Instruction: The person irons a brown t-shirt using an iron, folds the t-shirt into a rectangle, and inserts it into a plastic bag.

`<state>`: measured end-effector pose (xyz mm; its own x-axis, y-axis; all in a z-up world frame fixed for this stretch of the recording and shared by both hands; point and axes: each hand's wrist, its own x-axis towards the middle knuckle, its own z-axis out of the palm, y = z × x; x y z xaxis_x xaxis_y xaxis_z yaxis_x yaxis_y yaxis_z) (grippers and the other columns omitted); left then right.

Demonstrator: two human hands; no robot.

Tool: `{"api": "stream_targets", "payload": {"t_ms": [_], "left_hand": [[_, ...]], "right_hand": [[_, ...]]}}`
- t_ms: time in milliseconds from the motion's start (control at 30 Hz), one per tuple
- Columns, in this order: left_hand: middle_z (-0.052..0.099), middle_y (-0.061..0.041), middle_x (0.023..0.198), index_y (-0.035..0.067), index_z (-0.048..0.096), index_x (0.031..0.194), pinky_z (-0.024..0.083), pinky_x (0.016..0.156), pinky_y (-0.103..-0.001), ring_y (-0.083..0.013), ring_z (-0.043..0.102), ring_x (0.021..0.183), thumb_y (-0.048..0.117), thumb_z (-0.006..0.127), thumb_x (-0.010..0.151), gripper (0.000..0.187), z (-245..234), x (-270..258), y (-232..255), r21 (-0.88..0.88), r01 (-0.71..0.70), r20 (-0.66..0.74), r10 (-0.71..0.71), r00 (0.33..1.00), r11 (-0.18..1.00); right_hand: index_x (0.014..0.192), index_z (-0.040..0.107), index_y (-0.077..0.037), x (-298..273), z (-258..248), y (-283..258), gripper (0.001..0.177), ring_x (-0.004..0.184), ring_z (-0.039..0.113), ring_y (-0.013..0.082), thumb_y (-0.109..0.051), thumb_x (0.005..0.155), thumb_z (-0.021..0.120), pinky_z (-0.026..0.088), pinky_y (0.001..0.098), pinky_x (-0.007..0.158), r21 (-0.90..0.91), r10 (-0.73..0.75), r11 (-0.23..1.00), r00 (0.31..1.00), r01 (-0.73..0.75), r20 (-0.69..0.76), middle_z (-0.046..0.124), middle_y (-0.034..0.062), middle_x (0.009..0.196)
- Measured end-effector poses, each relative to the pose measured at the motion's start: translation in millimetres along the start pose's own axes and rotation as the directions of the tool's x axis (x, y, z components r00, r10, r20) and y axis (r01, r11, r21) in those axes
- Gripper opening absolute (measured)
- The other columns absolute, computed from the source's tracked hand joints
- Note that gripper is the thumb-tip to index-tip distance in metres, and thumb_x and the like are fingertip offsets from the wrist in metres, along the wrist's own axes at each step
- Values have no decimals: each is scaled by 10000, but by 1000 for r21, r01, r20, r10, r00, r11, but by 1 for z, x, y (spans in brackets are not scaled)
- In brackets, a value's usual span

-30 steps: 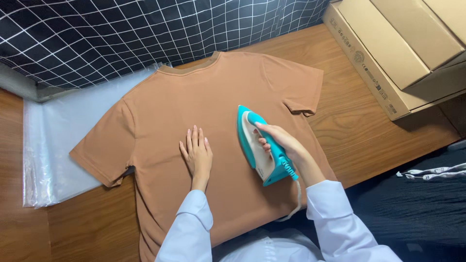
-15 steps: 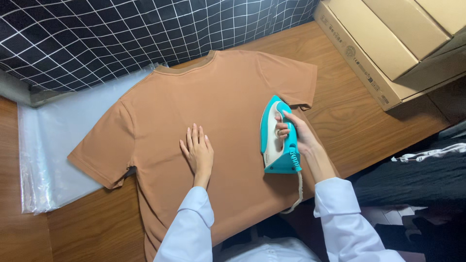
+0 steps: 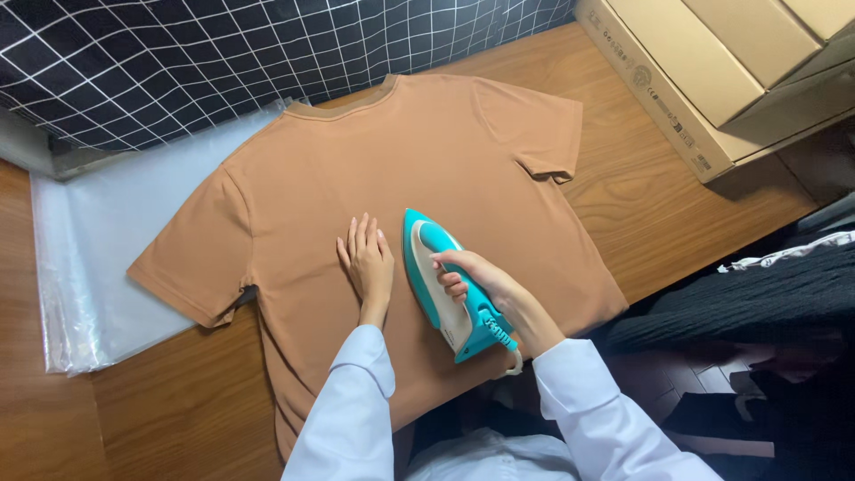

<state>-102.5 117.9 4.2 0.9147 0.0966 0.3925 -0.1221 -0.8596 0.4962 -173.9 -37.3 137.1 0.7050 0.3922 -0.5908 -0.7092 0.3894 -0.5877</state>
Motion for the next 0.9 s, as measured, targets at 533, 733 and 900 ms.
{"api": "stream_targets", "payload": {"t_ms": [533,733,900], "left_hand": [[502,40,1246,167,571,1120,225,1012,-420,-145,388,1219,227,407,922,264,5,0,-1,117,-63,-36,68,997,991],[505,40,1247,172,571,1120,223,1011,-427,-154,391,1219,225,400,928,263,7,-1,-1,118,-62,-34,67,997,991],[514,63,1220,196,584,1085,225,1015,-426,-130,409,1201,253,469,896,229,12,-1,-8,45,-46,-70,49,996,998]], "right_hand": [[873,526,-120,-61,-126,-36,203,375,293,-27,-322,870,507,296,103,384,205,-130,964,975,167,-183,247,-102,529],[879,552,-123,-68,-159,-37,226,384,293,-36,-346,864,521,306,99,389,285,-156,935,966,212,-204,247,-106,530],[879,553,-115,-68,-161,-35,243,398,302,-35,-356,849,544,323,105,402,304,-181,921,959,242,-216,265,-106,543]]}}
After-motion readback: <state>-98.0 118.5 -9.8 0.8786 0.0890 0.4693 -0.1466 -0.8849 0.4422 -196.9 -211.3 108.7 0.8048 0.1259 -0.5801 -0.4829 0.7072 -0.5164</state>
